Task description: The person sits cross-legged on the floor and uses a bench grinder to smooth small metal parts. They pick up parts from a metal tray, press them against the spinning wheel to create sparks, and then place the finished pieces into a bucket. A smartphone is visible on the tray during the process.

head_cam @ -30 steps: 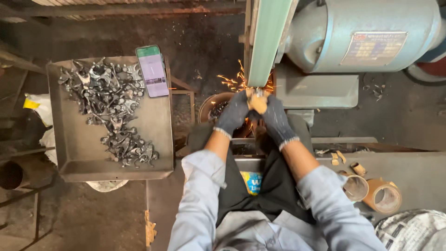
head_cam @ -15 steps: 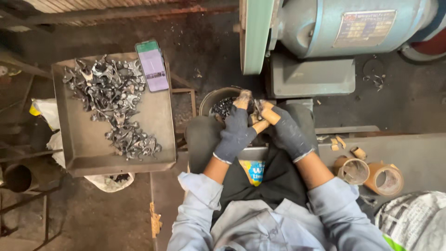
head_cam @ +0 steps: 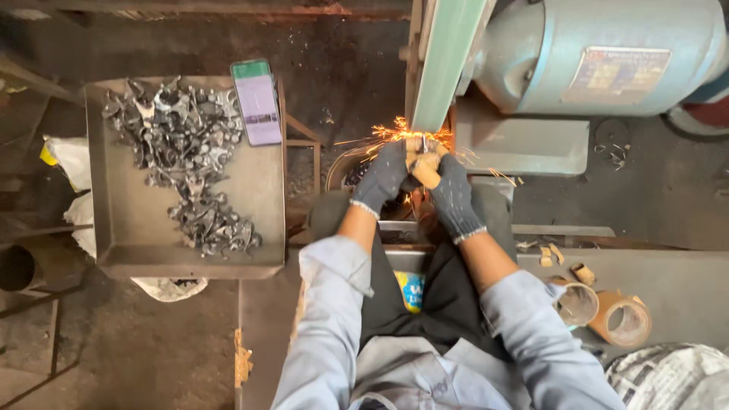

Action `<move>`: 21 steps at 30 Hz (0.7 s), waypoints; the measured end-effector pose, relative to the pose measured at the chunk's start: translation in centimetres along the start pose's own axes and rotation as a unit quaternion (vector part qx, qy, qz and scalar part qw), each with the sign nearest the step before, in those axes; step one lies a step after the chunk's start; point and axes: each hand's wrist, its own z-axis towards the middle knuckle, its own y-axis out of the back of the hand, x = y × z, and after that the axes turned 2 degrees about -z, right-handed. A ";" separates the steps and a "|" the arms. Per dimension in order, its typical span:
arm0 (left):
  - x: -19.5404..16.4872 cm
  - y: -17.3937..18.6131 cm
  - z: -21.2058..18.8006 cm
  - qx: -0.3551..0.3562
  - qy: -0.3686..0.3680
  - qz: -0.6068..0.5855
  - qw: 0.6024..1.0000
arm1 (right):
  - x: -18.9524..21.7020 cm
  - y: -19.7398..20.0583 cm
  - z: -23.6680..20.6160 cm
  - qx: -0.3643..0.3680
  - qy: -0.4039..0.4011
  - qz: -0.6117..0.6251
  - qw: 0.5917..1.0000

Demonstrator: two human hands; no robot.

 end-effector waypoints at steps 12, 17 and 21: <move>-1.5 -0.7 -3.7 0.111 -0.128 0.208 0.963 | 3.0 2.0 -1.5 0.105 0.169 -0.136 0.970; -1.0 -3.0 -5.7 0.029 -0.093 0.229 0.968 | 1.8 1.2 -2.0 0.032 -0.203 0.178 0.962; 0.5 -2.4 -3.8 -0.066 -0.026 0.155 0.985 | -0.2 0.8 -0.6 -0.001 -0.132 0.172 0.976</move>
